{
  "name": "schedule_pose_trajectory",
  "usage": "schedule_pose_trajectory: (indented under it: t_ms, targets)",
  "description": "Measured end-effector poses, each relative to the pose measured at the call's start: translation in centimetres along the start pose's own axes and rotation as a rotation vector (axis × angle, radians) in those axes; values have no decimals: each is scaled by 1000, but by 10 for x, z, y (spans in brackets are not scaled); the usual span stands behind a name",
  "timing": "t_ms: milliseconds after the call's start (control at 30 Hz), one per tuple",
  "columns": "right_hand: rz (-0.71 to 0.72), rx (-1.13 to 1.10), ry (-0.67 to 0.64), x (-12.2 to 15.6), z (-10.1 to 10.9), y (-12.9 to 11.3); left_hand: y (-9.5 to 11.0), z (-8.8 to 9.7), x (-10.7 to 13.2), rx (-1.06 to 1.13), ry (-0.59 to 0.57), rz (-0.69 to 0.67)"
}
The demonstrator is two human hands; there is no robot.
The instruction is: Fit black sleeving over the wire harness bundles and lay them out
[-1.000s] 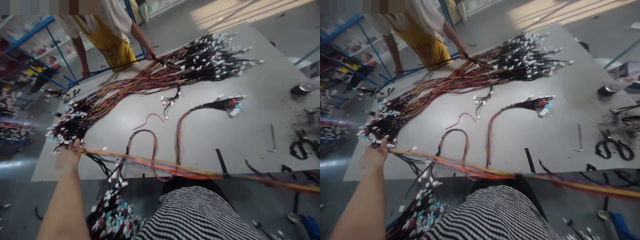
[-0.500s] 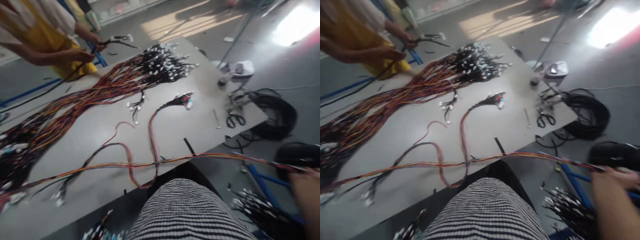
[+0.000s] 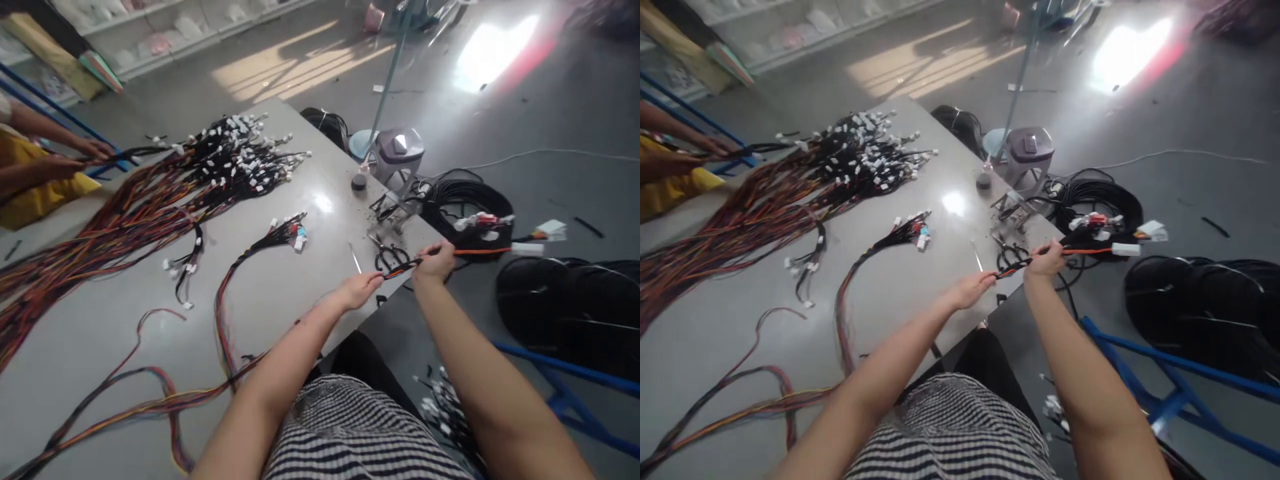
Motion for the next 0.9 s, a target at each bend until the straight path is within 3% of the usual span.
schedule_pose_trajectory:
  t_ms: [33, 100, 233, 333, 433, 533, 667, 733, 800, 900]
  targets:
    - [-10, -17, 30, -14, -6, 1, 2, -4, -28, 8, -38, 9]
    - [-19, -10, 6, -46, -23, 0, -2, 5, -68, 5, -17, 61]
    - [30, 188, -237, -114, -63, -5, -21, 61, -116, -54, 120, 180]
    - [128, 463, -306, -153, -84, -10, -27, 91, -150, -129, 176, 255]
    - [201, 673, -288, -175, -92, -12, -29, 98, -179, -155, 181, 322]
    - [185, 777, -263, -188, -96, -10, -32, 95, -194, -87, 178, 375]
    - [80, 895, -345, -208, -103, -12, -45, 95, -192, 265, 184, 486]
    - [69, 982, -406, -209, -103, -20, -48, 96, -194, 526, 160, 487]
    - [143, 1043, -451, -187, -100, -28, -48, 97, -200, 719, 63, 447]
    - [245, 1071, -632, -106, -100, -14, -47, 95, -209, 827, -145, 421]
Point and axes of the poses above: each hand's wrist, its own x-axis away from the middle knuckle, its own z-axis out of the back of the hand, y = z × x, the point moved 6 cm from there along -x, towards the middle knuckle, and after that the axes turned 12 degrees about -y, right-handed, at the moved point
